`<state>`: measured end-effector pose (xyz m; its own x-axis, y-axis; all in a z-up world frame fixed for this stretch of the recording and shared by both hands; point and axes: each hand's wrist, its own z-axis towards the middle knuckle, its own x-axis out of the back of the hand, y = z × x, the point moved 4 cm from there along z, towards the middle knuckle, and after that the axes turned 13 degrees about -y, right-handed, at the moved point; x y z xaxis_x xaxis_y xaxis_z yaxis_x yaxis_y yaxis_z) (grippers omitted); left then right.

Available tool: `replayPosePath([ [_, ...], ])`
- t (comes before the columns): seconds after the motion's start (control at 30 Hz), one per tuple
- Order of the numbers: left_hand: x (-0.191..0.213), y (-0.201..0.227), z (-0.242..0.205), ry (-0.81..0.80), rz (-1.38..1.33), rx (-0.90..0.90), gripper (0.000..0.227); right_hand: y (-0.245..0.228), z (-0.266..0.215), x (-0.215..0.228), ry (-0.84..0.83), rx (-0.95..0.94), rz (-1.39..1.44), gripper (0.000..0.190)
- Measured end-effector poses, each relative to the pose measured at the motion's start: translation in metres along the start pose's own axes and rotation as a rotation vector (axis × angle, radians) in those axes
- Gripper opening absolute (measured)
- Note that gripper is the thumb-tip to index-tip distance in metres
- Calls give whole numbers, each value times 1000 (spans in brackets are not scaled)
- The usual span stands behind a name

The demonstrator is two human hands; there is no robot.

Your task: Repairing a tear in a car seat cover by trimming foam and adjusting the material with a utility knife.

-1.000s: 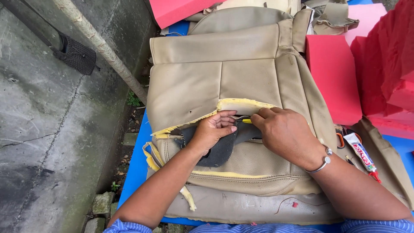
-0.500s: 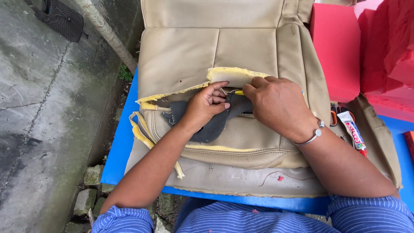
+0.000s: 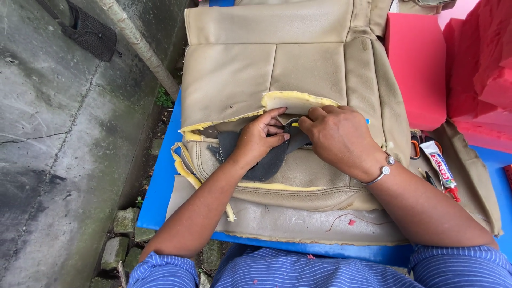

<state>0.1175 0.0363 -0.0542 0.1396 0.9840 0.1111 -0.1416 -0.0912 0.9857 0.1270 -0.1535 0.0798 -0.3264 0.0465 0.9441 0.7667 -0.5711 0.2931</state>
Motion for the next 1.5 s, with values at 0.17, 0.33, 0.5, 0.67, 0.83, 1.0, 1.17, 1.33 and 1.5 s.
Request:
replayPosePath([
  [0.17,-5,19,-8,-1,127,1,75,-14,-1,-1,34,5,-34,20],
  [0.33,-10,33,-14,3,323,20,78,-21,-2,-7,58,23,-70,13],
  [0.5,-7,33,-10,-12,481,36,79,-17,4,-9,75,-1,-19,12],
  [0.67,-3,24,9,-47,487,50,78,-6,11,-3,21,-61,37,18],
  [0.83,9,7,39,-129,467,129,82,6,25,-4,-14,-79,95,22],
  [1.0,19,-8,69,-147,536,237,83,11,37,-4,-78,-158,112,22],
  [1.17,16,-7,57,-105,403,148,75,14,33,-23,-17,-173,134,18],
  [1.33,19,2,63,-86,323,33,71,29,36,-36,21,-182,184,7],
  [1.5,16,16,58,-127,422,92,75,25,37,-22,-12,-112,154,12],
])
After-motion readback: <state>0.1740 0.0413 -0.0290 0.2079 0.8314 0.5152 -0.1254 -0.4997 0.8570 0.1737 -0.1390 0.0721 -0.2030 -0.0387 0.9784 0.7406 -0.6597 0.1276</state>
